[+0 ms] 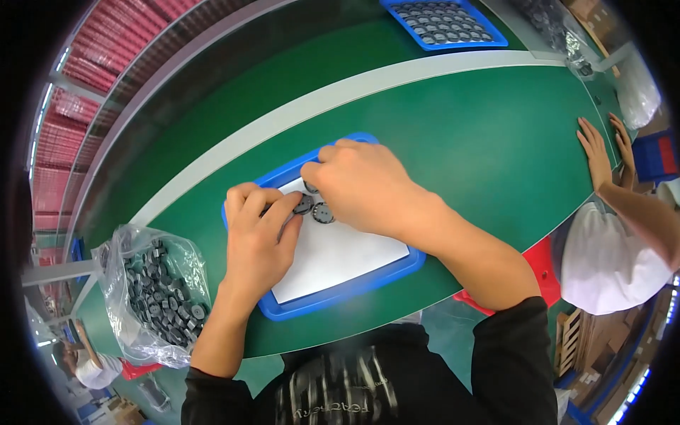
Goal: The person sorts small electronic components by hand, transferring them from a plastic bag into a blue tray, then placing them onto a circuit board assembly jig.
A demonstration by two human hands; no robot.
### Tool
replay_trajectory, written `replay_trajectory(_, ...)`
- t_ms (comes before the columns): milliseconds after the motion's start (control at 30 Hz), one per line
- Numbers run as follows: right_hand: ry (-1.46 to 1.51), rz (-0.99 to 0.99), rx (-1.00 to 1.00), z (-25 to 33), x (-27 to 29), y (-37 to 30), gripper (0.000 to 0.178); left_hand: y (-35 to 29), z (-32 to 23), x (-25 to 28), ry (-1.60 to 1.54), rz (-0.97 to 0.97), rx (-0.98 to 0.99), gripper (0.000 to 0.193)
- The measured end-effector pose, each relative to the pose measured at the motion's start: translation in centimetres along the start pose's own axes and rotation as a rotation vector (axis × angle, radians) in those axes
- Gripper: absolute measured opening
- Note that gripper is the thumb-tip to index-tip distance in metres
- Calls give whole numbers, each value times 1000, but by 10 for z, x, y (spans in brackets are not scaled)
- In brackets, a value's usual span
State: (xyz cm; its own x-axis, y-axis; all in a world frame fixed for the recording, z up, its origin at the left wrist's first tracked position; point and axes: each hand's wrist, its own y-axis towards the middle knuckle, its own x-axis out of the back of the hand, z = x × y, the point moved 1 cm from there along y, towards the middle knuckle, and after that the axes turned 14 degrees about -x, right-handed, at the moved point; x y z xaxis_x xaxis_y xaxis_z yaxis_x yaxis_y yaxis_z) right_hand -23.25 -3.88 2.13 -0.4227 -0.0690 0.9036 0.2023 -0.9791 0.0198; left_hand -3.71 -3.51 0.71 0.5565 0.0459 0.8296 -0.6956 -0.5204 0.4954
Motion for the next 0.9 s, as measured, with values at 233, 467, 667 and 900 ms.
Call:
replay_trajectory(233,-3,-30,10,12,-12,8,5,-10,15,7,93,-10,47,36)
replay_trajectory(467,24,-40,13,15,-12,7,7,-7,17,14,132,23,72,36)
replay_trajectory(667,76,-66,88,11,-20,9,7,-8,20,15,129,79,21,34)
replay_trajectory(900,157,-75,115,12,-17,9,15,-8,20,14,98,62,96,31)
